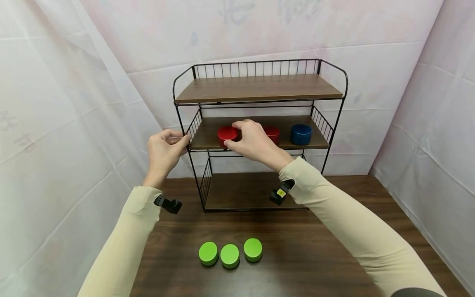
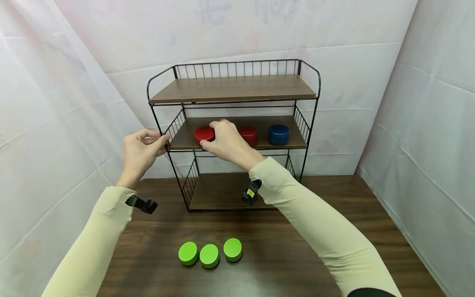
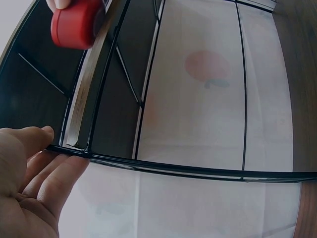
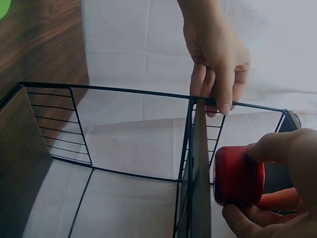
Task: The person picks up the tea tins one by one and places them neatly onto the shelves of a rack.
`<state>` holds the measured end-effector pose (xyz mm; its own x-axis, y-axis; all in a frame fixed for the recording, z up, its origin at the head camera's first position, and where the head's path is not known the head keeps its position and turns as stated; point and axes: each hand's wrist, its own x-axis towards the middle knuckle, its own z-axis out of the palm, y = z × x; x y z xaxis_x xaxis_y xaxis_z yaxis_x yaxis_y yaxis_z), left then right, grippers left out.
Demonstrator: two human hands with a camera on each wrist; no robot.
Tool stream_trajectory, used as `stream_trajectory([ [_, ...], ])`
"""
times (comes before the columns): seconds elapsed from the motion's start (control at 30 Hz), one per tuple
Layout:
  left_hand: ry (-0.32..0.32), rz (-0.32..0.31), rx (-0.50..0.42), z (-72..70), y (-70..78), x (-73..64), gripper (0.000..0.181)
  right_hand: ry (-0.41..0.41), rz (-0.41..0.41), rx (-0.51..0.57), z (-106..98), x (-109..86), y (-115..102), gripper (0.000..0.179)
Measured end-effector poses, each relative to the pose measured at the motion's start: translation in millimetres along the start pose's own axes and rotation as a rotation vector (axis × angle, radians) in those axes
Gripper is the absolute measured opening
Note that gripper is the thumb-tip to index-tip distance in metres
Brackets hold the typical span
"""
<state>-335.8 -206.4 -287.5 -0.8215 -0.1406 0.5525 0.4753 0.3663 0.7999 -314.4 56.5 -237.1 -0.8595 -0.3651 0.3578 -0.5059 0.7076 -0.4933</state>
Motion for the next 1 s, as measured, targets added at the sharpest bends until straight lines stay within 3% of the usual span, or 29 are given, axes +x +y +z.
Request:
stream_trajectory([
  [0.23, -0.027, 0.012, -0.017, 3.0, 0.7, 0.4, 0.026, -0.009, 0.029, 0.059, 4, -3.0, 5, 0.056],
  [0.53, -0.023, 0.018, -0.018, 0.2, -0.9, 0.5, 0.026, 0.045, 0.030, 0.086, 10, -2.2, 10, 0.050],
  [0.77, -0.012, 0.030, -0.006, -1.2, -0.7, -0.2, 0.025, 0.104, -0.011, 0.073, 12, -9.7, 10, 0.053],
  [1.0, -0.007, 0.017, -0.007, -1.5, 0.1, -1.1, 0.024, 0.147, -0.111, 0.158, 14, -32.1, 17, 0.056],
])
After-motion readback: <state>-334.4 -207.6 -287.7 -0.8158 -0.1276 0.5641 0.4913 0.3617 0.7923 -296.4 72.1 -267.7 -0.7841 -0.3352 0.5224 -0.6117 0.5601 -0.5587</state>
